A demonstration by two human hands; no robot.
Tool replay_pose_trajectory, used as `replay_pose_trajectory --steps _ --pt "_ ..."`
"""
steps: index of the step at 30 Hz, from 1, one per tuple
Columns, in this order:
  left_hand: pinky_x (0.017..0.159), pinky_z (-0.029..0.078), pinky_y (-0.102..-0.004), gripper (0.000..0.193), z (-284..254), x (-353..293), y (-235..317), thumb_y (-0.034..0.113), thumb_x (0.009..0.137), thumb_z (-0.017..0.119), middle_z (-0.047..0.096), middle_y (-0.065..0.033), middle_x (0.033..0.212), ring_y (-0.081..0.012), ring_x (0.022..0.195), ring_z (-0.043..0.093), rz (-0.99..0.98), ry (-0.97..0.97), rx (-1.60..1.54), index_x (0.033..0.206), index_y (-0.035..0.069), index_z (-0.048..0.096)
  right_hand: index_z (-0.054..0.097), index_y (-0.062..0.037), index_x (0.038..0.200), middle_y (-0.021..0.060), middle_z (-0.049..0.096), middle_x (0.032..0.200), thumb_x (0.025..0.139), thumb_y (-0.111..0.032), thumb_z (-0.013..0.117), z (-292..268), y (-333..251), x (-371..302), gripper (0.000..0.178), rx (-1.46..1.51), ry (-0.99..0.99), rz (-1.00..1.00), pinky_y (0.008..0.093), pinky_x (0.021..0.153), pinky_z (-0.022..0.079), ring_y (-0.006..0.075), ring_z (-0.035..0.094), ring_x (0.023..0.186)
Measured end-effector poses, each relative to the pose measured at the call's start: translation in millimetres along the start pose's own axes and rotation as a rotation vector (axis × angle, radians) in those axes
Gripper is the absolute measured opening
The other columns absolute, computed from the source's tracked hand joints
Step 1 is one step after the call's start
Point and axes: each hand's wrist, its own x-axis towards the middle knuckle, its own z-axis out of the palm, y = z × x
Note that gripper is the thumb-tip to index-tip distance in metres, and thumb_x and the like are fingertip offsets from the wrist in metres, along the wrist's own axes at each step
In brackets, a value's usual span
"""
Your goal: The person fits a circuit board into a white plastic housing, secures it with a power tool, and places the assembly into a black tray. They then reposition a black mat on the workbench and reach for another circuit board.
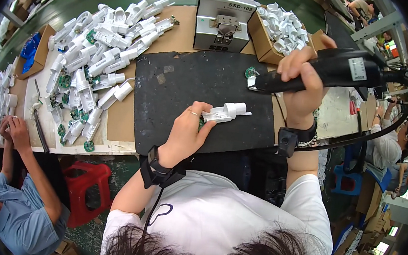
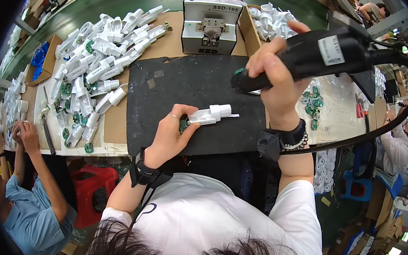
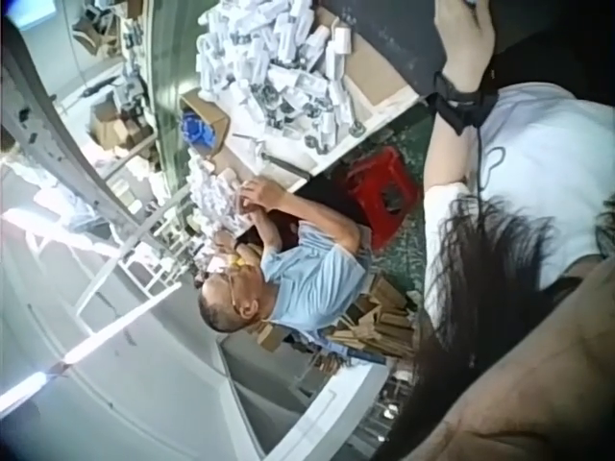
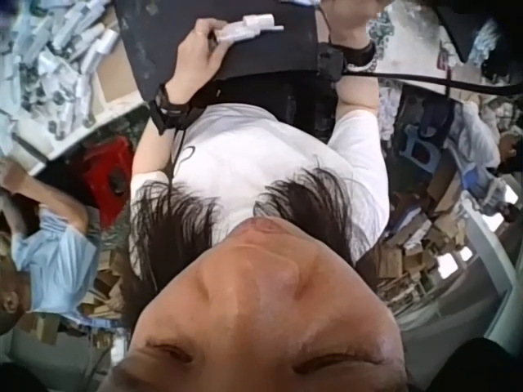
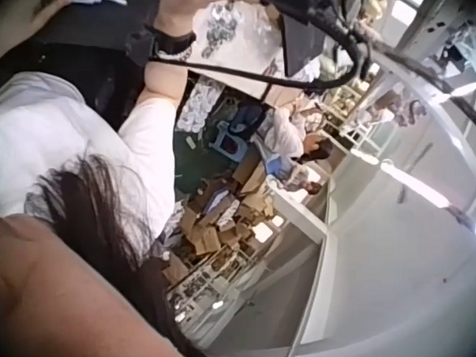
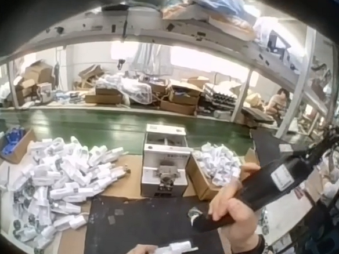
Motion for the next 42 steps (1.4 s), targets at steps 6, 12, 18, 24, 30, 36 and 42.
replay_pose_trajectory --steps 6,12,18,24,30,36,42 --pt "0.072 0.046 -0.0323 0.029 -16.1 -7.4 14.1 0.002 0.076 0.063 0.057 -0.0141 0.096 -0.0273 0.084 0.057 -0.001 0.045 -0.028 0.097 0.003 0.043 0.026 -0.003 0.125 0.0044 0.041 0.061 0.078 -0.009 0.05 -10.0 -1.8 5.3 0.054 -0.043 0.044 -0.01 0.0281 0.055 0.04 0.0133 0.042 0.053" --pt "0.075 0.045 -0.0317 0.03 -91.6 3.3 26.5 0.002 0.074 0.064 0.058 -0.0147 0.1 -0.0269 0.085 0.057 0.143 0.46 0.187 0.095 0.003 0.043 0.03 -0.0015 0.123 0.0044 0.042 0.062 0.077 -0.008 0.052 -20.1 12.7 -5.3 0.051 -0.073 0.079 0.032 0.0268 0.054 0.04 0.0123 0.043 0.053" --pt "0.074 0.043 -0.0338 0.022 -208.7 39.5 -12.9 0.011 0.077 0.063 0.055 -0.0158 0.087 -0.0289 0.081 0.055 0.051 0.869 0.649 0.088 0.0 0.048 0.032 0.0004 0.12 0.0053 0.044 0.063 0.077 -0.007 0.052 -14.2 12.3 -4.2 0.048 -0.076 0.071 0.044 0.0272 0.054 0.041 0.0128 0.044 0.053" --pt "0.074 0.042 -0.04 0.025 -259.0 60.8 -74.4 0.015 0.076 0.063 0.055 -0.0158 0.086 -0.0339 0.08 0.054 -0.014 0.813 0.97 0.092 0.0 0.051 0.033 0.0006 0.12 0.0055 0.045 0.062 0.076 -0.006 0.052 -9.9 8.0 -2.6 0.048 -0.105 0.074 0.031 0.0279 0.054 0.041 0.0134 0.045 0.053" --pt "0.08 0.04 -0.0426 0.03 -157.2 75.6 6.7 0.011 0.069 0.067 0.057 -0.0131 0.093 -0.0343 0.088 0.052 0.307 0.596 0.807 0.095 0.002 0.054 0.033 0.0012 0.119 0.0055 0.045 0.061 0.075 -0.005 0.052 -25.1 -2.8 15.7 0.048 -0.173 0.151 -0.02 0.0283 0.054 0.042 0.0138 0.046 0.052" --pt "0.083 0.041 -0.038 0.029 -0.8 70.4 41.6 0.01 0.069 0.065 0.055 -0.0132 0.099 -0.0282 0.095 0.051 0.441 -0.106 0.524 0.097 0.006 0.058 0.033 0.002 0.118 0.0057 0.046 0.06 0.075 -0.005 0.051 -31.7 -9.1 26.2 0.047 -0.141 0.153 -0.089 0.0284 0.054 0.043 0.0138 0.047 0.053" --pt "0.088 0.039 -0.038 0.033 70.7 94.8 13.9 0.008 0.071 0.062 0.052 -0.0165 0.108 -0.0301 0.103 0.049 0.498 -0.166 0.569 0.104 0.008 0.058 0.034 0.0028 0.116 0.0062 0.047 0.061 0.075 -0.005 0.051 -32.0 -11.5 23.5 0.045 -0.187 0.084 -0.066 0.0276 0.054 0.043 0.0141 0.048 0.053"
